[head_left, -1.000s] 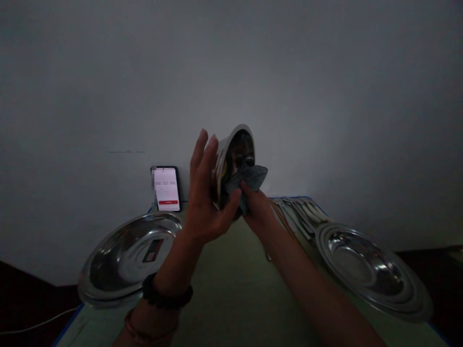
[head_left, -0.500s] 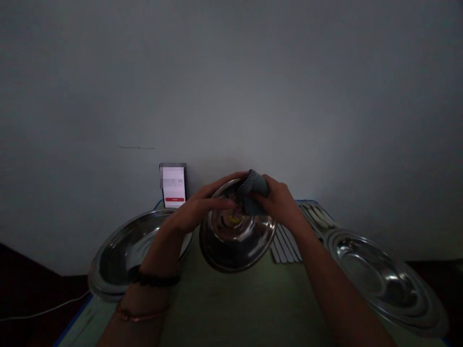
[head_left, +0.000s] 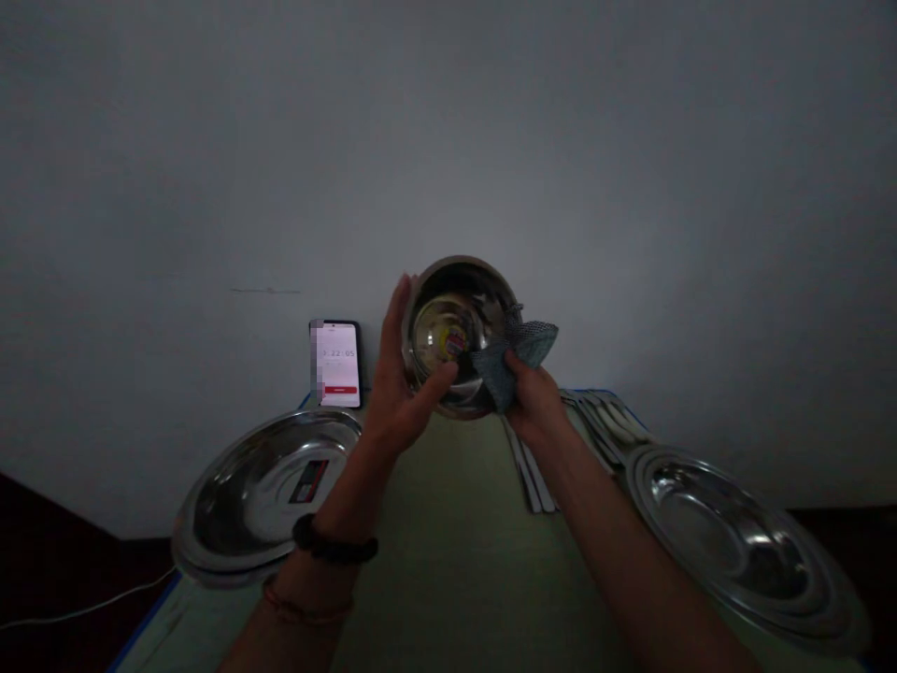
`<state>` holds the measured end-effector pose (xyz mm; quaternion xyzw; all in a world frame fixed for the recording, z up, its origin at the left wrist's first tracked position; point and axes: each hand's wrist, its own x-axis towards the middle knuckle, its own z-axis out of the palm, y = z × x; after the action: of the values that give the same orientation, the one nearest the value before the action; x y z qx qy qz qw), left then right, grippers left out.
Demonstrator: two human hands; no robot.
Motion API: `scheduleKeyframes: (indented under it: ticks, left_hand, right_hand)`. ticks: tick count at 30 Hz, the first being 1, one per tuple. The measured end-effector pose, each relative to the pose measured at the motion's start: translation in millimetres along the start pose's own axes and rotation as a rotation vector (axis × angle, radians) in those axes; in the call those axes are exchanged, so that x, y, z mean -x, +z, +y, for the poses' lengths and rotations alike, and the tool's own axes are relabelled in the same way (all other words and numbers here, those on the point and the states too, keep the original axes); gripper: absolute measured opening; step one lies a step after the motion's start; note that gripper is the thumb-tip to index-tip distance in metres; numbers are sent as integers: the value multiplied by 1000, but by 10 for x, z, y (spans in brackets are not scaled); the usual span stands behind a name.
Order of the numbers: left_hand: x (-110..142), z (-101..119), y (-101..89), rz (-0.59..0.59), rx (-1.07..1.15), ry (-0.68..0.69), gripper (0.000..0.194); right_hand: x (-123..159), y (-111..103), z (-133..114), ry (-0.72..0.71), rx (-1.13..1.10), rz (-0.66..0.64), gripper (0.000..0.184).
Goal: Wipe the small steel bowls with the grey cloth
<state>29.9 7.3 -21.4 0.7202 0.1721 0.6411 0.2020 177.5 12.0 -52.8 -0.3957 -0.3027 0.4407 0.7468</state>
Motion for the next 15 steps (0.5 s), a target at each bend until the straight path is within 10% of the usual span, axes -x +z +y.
scheduleKeyframes:
  ticks: [6,15]
  left_hand:
    - [-100,93,-17,205,6,-134,56]
    - [-155,225,-313,-385,371,-627,47]
  right_hand:
    - [185,97,105,-50,335,-52,42]
    - [40,-218,-246,-717,1191,-148,44]
